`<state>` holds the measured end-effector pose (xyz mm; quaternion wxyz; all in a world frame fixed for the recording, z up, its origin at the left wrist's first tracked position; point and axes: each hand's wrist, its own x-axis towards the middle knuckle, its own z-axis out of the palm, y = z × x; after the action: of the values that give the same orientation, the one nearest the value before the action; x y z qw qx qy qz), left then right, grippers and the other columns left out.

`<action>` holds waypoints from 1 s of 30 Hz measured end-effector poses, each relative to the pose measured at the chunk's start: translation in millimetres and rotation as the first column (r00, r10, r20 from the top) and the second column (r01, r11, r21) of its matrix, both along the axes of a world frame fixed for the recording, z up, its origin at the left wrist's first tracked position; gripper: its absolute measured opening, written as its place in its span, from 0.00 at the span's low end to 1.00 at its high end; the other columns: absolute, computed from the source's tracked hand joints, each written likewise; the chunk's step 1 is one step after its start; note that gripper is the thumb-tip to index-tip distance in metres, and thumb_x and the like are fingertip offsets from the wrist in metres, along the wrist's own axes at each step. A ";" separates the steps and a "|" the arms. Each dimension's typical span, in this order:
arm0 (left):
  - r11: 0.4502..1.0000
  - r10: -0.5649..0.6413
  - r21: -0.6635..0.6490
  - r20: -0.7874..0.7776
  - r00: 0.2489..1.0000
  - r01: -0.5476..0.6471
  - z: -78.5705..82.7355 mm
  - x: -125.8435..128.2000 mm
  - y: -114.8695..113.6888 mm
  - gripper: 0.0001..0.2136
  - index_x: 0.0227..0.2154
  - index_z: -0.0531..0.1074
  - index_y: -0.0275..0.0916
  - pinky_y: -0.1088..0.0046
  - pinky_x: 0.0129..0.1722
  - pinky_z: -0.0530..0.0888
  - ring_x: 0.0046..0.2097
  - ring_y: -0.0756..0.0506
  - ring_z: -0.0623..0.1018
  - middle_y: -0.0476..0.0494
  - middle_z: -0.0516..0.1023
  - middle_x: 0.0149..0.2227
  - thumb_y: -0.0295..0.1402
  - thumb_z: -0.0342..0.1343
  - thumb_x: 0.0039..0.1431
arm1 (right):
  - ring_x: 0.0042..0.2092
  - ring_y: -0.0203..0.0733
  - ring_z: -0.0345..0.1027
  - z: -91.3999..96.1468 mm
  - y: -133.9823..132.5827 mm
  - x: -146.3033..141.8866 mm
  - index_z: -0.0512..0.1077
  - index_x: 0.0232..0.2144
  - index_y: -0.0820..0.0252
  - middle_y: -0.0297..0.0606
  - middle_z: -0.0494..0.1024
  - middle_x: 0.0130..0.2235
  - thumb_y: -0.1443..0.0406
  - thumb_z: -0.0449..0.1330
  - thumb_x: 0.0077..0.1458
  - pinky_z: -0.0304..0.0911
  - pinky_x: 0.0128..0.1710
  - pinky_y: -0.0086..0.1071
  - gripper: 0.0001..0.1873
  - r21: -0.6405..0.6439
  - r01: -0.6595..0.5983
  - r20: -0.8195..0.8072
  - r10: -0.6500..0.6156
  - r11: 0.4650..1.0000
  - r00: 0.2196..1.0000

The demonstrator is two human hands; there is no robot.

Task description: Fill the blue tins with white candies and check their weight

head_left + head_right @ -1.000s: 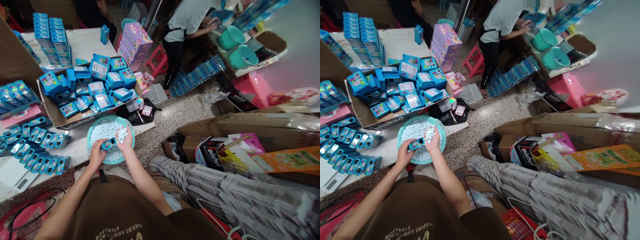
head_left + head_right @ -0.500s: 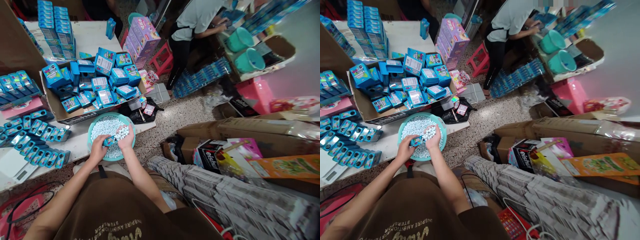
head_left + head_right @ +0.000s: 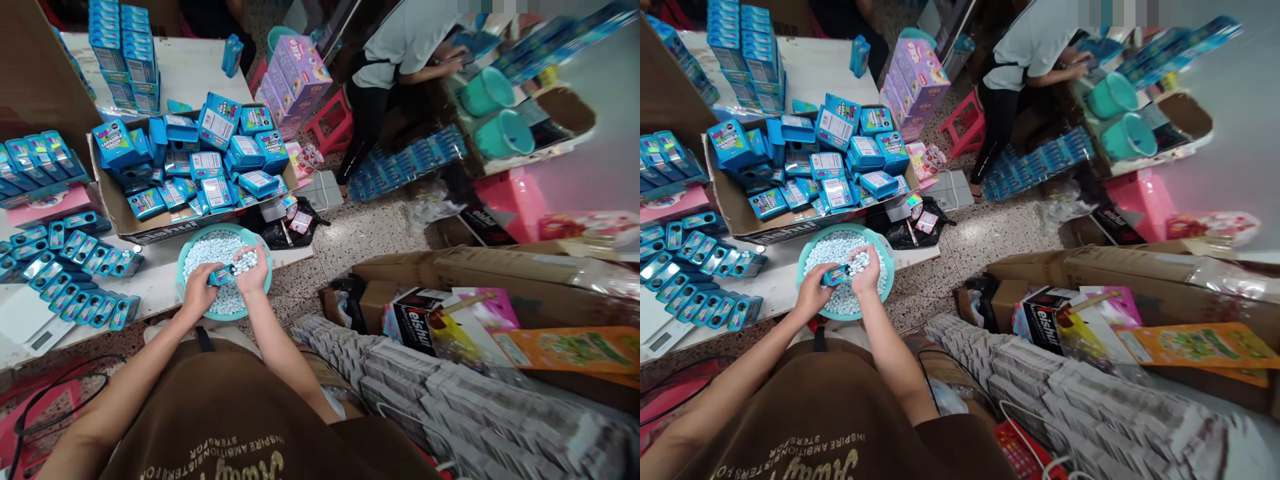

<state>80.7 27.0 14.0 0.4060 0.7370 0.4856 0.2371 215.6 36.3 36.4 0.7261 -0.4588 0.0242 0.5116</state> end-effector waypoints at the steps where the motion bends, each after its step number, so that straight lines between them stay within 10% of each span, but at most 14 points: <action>1: 0.999 -0.020 0.030 -0.018 1.000 0.021 1.4 0.2 0.8 0.24 0.47 0.70 0.43 0.62 0.52 0.67 0.51 0.42 0.72 0.44 0.74 0.47 0.20 0.51 0.44 | 0.23 0.30 0.61 -0.4 0.2 -0.4 0.63 0.19 0.58 0.28 0.65 0.20 0.55 0.56 0.52 0.60 0.25 0.27 0.17 0.011 -0.009 0.017 0.009 1.000 1.000; 30: 0.988 0.085 -0.135 0.113 0.990 -0.070 0.0 12.4 -5.5 0.20 0.45 0.71 0.42 0.63 0.50 0.70 0.49 0.42 0.74 0.43 0.75 0.46 0.26 0.59 0.46 | 0.27 0.35 0.63 3.4 -11.2 -7.6 0.67 0.18 0.59 0.32 0.68 0.21 0.60 0.51 0.54 0.61 0.32 0.31 0.16 0.051 -0.091 0.612 0.041 0.995 0.790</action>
<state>93.1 21.4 14.0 0.4718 0.6742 0.5034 0.2637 208.0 25.0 39.9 0.6942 -0.5709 -0.2470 0.3622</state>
